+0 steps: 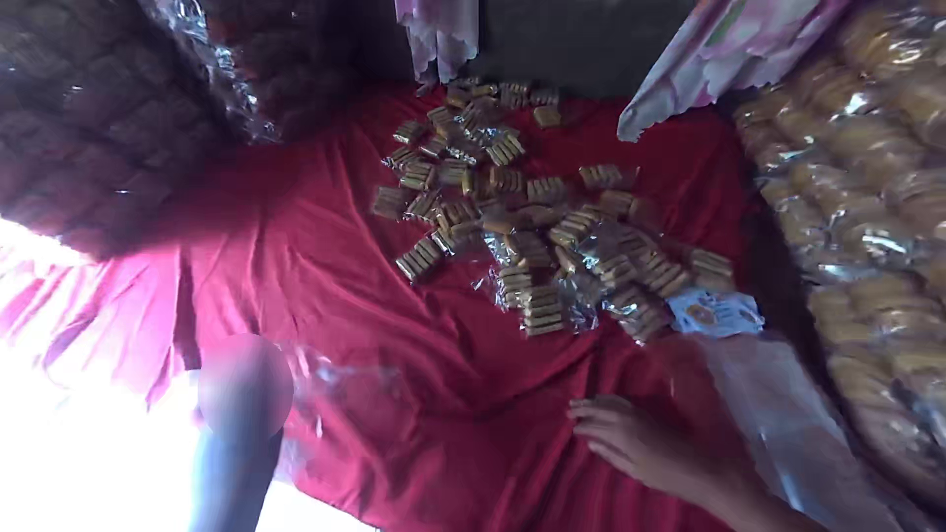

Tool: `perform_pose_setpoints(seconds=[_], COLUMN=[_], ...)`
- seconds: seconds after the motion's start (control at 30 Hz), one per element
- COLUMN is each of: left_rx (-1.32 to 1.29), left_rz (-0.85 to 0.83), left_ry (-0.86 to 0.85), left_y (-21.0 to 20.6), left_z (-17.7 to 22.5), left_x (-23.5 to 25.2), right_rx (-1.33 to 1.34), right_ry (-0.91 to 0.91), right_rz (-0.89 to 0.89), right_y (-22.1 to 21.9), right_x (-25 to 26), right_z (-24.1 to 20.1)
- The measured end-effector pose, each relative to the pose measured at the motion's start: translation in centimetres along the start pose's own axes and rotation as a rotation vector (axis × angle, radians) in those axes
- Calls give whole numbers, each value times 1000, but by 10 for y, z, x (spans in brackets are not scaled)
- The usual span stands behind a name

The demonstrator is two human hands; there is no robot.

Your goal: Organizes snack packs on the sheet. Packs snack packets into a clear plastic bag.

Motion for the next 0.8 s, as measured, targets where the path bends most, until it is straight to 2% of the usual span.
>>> perform_pose_setpoints(seconds=[0.07,0.1,0.17,0.23,0.27,0.37,0.4,0.43,0.5,0.57,0.6,0.7,0.8], left_rx=[-44,-57,-107,-183,-233,-324,-371,-439,-556,-592,-550,-284,-130], left_rz=[183,189,61,21,90,397,414,337,-1,-355,-449,-471,-505], left_ry=[-35,-62,-91,-91,-90,-122,-178,-251,-364,-357,-325,-230,-205], left_y=[5,-9,-52,-75,-69,-18,-5,1,-13,-55,-77,-132,-177], left_z=[-30,-47,-89,-121,-128,-104,-84,-59,-4,43,63,105,139], left_x=[46,68,117,155,167,194,203,216,250,288,307,356,370], right_rx=[-98,-124,-149,-153,-147,-160,-178,-191,-180,-125,-83,135,363], right_ry=[-22,-18,25,43,19,-175,-273,-368,-516,-605,-636,-672,-704], right_rz=[242,314,375,324,273,129,66,13,-75,-103,-100,-18,85], right_y=[11,19,41,63,72,81,78,74,66,50,42,21,-1], right_x=[29,55,126,207,248,344,360,369,366,345,332,292,255], right_z=[-24,-42,-79,-102,-104,-76,-64,-55,-56,-66,-71,-88,-103])
Point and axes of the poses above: each hand's wrist, its own x-axis towards the middle knuckle, its own y-axis out of the back of the hand, z = x × y, the point moved 6 cm from there along x, towards the middle knuckle, and after that the axes turned 5 degrees about y, right-handed, at the moved point
